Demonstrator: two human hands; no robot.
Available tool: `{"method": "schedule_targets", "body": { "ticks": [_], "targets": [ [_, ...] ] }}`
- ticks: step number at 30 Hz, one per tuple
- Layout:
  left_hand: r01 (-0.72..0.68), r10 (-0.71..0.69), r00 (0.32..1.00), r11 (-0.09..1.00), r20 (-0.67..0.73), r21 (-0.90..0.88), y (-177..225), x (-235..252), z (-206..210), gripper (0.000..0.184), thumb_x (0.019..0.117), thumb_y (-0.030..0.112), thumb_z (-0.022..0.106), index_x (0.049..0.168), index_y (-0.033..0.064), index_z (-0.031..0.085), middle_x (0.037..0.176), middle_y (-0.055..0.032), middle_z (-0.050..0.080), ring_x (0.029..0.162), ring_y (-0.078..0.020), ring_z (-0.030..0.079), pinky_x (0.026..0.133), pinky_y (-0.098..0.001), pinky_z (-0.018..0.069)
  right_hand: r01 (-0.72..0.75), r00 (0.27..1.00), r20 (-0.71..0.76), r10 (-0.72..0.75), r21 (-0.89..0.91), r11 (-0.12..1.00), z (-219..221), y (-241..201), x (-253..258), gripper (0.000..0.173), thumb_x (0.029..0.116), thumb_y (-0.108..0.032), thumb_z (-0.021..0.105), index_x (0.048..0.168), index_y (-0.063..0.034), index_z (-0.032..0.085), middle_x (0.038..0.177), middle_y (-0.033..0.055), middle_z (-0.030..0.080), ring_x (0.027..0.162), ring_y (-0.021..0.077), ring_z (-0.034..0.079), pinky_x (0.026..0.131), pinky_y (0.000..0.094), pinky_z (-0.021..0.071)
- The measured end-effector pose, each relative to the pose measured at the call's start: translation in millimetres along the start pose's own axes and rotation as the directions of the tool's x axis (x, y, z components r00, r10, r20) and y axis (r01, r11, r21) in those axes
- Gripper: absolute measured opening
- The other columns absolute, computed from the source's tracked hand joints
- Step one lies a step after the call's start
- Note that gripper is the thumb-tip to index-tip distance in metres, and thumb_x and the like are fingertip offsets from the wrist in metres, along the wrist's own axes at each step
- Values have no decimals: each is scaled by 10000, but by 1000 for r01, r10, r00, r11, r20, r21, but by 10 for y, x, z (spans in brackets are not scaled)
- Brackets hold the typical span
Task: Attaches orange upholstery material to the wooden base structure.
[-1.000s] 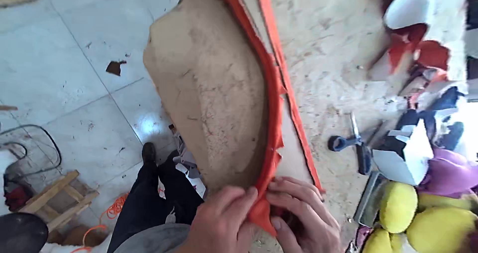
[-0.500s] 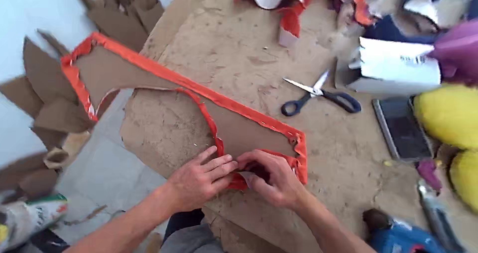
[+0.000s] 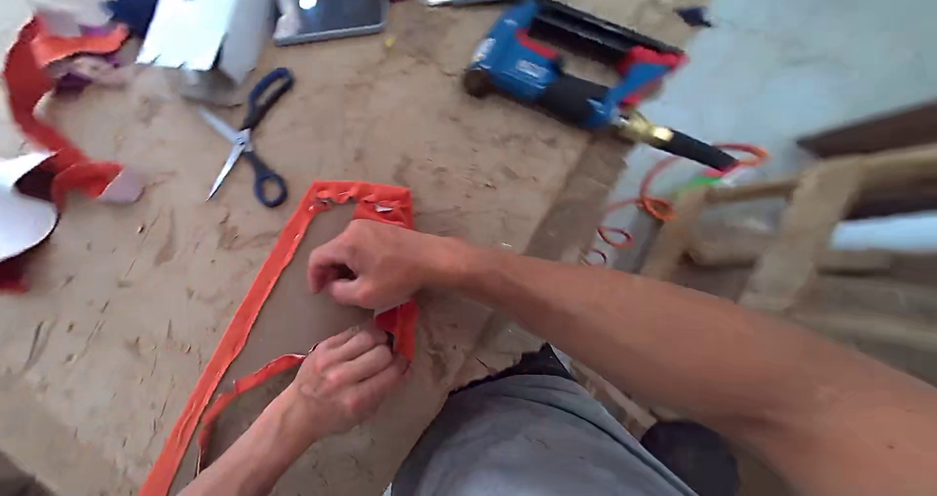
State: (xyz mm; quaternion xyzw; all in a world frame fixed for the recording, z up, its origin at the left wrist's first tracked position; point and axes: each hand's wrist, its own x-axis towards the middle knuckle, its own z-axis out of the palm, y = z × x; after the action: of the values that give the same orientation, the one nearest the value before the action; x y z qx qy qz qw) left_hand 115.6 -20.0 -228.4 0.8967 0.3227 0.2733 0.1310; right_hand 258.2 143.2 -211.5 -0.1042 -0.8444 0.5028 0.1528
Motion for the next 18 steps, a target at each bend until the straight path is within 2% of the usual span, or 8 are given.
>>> {"method": "schedule_targets", "body": {
  "ticks": [2,5,6,8,9,11,14,18],
  "targets": [
    [-57,56,998,997,-28,-54,-138,6,17,166,999,213,633,953,89,733,814,-38,683,874,-172,689,806,-311,585,-82,993,-81,81,1,997,38,-66,-19,137,919,-83,648,1002,-66,756,809,38,725,724,133,677,677,366,556],
    [-58,53,998,990,-42,-128,-230,15,17,179,997,232,633,931,97,731,811,-29,680,875,-152,687,808,-287,584,-228,914,-368,173,-112,967,-123,-192,-203,170,933,-75,644,1064,-44,747,927,79,738,844,171,707,777,397,585],
    [-36,31,999,987,-35,-154,-236,22,9,179,989,233,633,915,106,735,816,-21,683,870,-140,683,785,-275,580,-340,833,-522,182,-224,913,-272,-217,-342,200,925,-91,651,1097,-58,747,1015,87,738,942,191,708,840,413,583],
    [12,-15,1000,983,-17,-186,-247,17,2,185,978,237,633,891,120,746,821,-5,676,846,-121,663,723,-259,558,-638,638,-739,215,-350,686,-741,-135,-692,350,920,-196,661,1252,-93,703,1262,137,674,1197,284,635,985,495,528],
    [30,-32,999,980,-6,-199,-260,10,3,187,981,242,636,889,127,752,830,7,678,862,-114,663,736,-255,561,-761,544,-796,266,-334,557,-1003,-16,-864,483,911,-294,673,1360,-118,647,1373,170,606,1304,354,552,1041,566,470],
    [78,-69,997,964,46,-255,-288,16,-12,183,987,243,640,900,142,764,869,37,686,963,-109,654,858,-271,556,-891,404,-821,404,-255,375,-1357,331,-1184,791,880,-527,687,1543,-153,472,1481,242,488,1385,477,424,1078,677,376],
    [139,-99,986,934,135,-328,-341,59,-80,180,981,231,629,908,159,776,896,70,692,1024,-95,641,938,-283,535,-921,387,-770,507,-291,260,-1433,722,-1335,926,905,-638,597,1633,-156,289,1492,314,445,1367,539,419,1084,716,331],
    [178,-137,981,921,138,-348,-353,56,-129,177,973,217,633,904,147,781,911,68,699,1003,-80,652,897,-260,558,-912,409,-748,523,-309,271,-1609,803,-1153,797,961,-519,613,1585,-93,360,1451,303,496,1345,518,468,1051,702,391]
  ]
}}
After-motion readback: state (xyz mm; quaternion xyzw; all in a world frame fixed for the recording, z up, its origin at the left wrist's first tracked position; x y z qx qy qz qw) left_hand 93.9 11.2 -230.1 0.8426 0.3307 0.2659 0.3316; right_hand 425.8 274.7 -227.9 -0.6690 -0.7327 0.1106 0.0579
